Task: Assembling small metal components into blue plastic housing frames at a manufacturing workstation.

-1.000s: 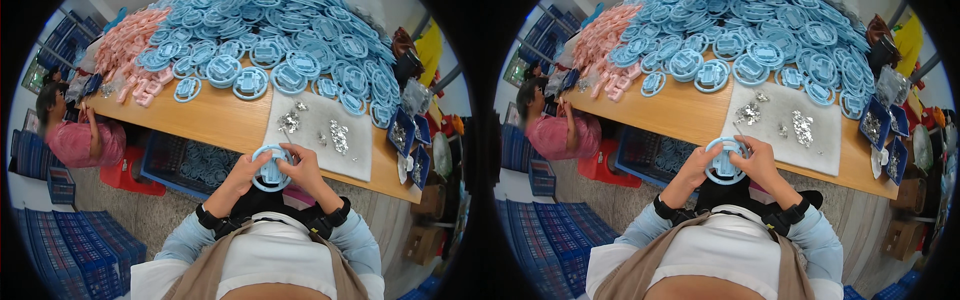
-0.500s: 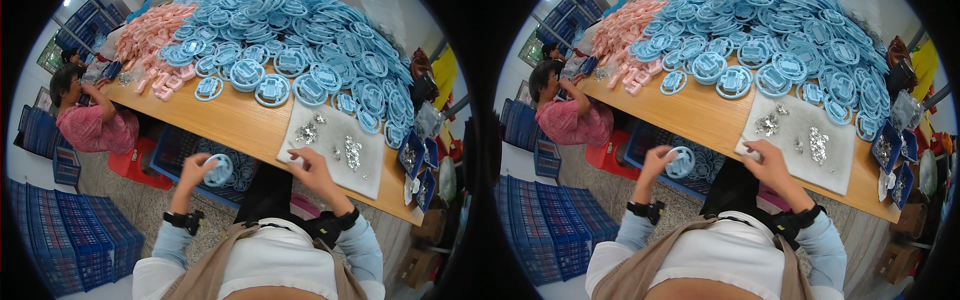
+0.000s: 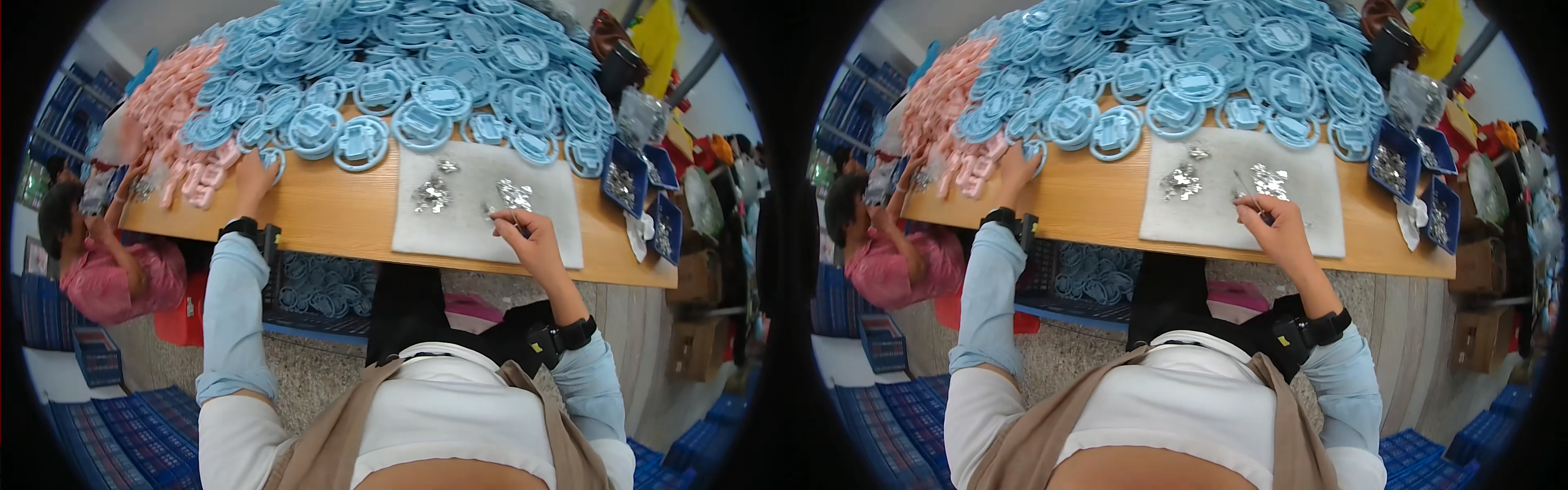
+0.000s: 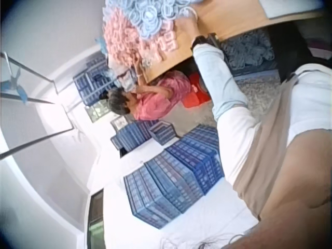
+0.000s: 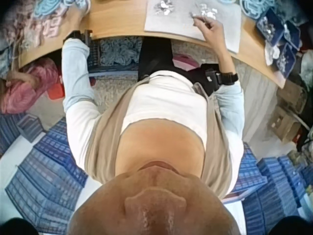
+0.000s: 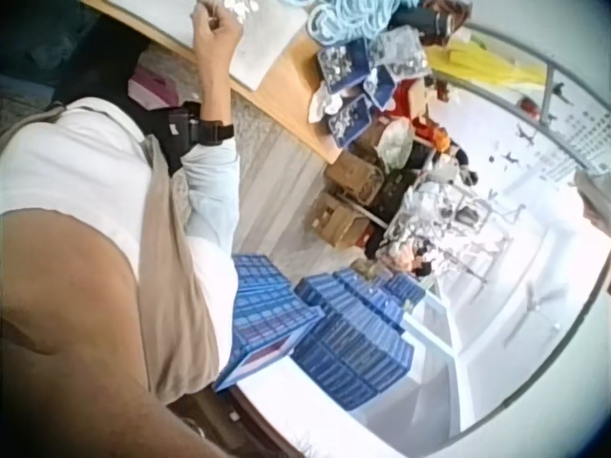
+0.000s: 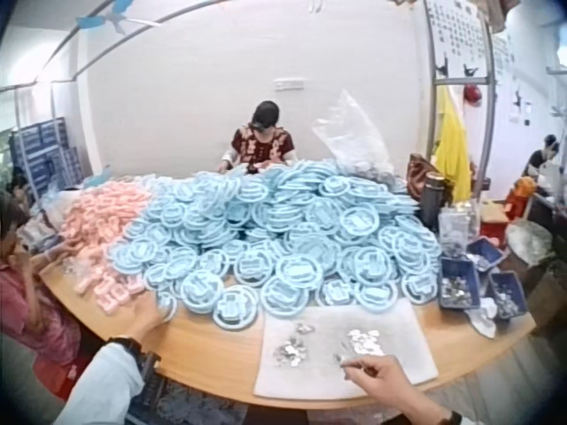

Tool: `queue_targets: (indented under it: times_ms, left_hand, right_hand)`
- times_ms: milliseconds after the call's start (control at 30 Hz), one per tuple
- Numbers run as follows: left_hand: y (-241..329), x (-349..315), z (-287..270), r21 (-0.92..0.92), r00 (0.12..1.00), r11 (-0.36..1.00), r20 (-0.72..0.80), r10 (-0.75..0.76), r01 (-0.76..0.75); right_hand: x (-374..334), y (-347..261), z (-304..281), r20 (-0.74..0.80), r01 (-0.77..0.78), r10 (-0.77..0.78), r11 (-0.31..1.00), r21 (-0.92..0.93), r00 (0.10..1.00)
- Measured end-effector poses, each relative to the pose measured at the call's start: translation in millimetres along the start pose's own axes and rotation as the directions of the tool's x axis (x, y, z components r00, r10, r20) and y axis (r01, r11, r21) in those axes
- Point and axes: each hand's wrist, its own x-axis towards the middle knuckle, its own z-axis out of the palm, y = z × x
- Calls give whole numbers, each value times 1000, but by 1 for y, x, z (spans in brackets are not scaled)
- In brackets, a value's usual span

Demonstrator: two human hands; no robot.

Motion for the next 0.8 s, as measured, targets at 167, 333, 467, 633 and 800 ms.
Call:
queue_targets:
  times_ms: [167, 333, 467, 633, 800]
  left_hand:
    - [6, -11, -29, -171, 992, 982, -112, 55, -74]
    - [162, -69, -81, -518, 922, 793, 22, 386, -320]
    - [241, -114, -95, -688, 631, 480, 42, 775, -545]
    - [237, -137, -81, -644, 879, 637, -121, 462, -423]
    - [234, -169, -66, -852, 856, -106, 497, 138, 512]
  right_hand:
    - [1, 9, -26, -102, -102, 111, 991, 90, 989]
    - [11, 2, -1, 15, -270, 274, 931, 246, 961]
    - [15, -21, 37, 283, -371, 283, 865, 338, 916]
    - [11, -7, 35, 257, -400, 308, 759, 513, 916]
    - [7, -4, 64, 310, -455, 334, 673, 583, 890]
